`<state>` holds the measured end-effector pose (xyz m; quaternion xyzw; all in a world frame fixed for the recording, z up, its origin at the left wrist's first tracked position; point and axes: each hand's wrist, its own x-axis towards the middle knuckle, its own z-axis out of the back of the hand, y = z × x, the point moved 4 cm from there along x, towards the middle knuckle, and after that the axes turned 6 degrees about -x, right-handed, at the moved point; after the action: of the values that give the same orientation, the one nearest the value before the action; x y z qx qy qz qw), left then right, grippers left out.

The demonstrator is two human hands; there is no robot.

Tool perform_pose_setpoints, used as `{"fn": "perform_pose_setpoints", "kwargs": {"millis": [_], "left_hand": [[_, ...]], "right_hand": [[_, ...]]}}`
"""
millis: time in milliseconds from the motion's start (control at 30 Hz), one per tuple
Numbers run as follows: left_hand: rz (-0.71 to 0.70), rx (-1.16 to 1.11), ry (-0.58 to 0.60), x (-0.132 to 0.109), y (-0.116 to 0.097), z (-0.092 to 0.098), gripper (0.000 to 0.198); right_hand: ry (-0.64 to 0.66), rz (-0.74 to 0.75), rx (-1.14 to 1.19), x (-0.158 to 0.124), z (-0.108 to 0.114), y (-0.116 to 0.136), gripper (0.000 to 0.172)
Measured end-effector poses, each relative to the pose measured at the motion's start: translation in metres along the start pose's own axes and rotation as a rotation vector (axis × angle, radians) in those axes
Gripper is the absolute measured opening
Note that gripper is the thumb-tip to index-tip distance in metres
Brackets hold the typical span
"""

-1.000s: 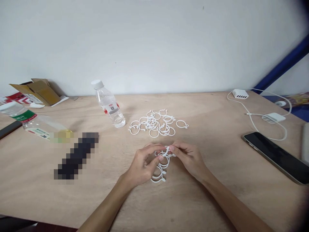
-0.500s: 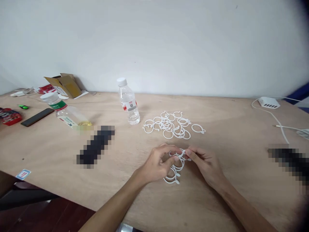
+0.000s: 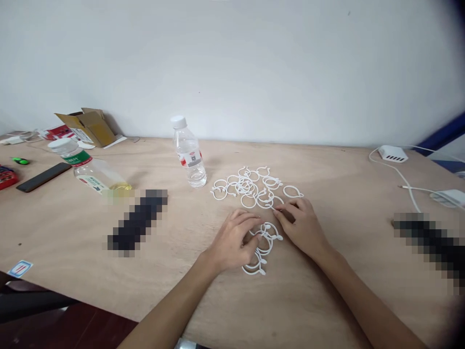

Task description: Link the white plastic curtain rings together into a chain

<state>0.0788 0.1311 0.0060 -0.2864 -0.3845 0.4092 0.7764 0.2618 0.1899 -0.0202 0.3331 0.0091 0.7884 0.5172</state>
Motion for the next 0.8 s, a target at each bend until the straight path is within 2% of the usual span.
{"fn": "perform_pose_setpoints", "kwargs": {"millis": [133, 233, 433, 533, 700, 800], "left_hand": [[0.044, 0.054, 0.005, 0.002, 0.001, 0.000, 0.037], [0.056, 0.069, 0.016, 0.002, 0.002, -0.001, 0.031], [0.101, 0.084, 0.014, 0.004, 0.007, -0.001, 0.022], [0.139, 0.111, 0.043, 0.017, 0.007, -0.005, 0.024], [0.058, 0.250, 0.231, 0.050, -0.007, -0.023, 0.030], [0.042, 0.333, 0.214, 0.065, -0.008, -0.026, 0.030]], "right_hand": [[0.029, -0.026, 0.067, -0.001, 0.003, 0.003, 0.011], [0.070, -0.081, 0.109, 0.000, 0.006, 0.004, 0.008], [0.093, -0.109, 0.177, 0.002, 0.008, 0.006, 0.011], [0.099, -0.098, 0.170, 0.002, 0.008, 0.007, 0.012], [0.080, -0.107, 0.211, 0.002, 0.008, 0.005, 0.011], [0.044, -0.143, 0.259, 0.003, 0.008, 0.001, 0.011]]}}
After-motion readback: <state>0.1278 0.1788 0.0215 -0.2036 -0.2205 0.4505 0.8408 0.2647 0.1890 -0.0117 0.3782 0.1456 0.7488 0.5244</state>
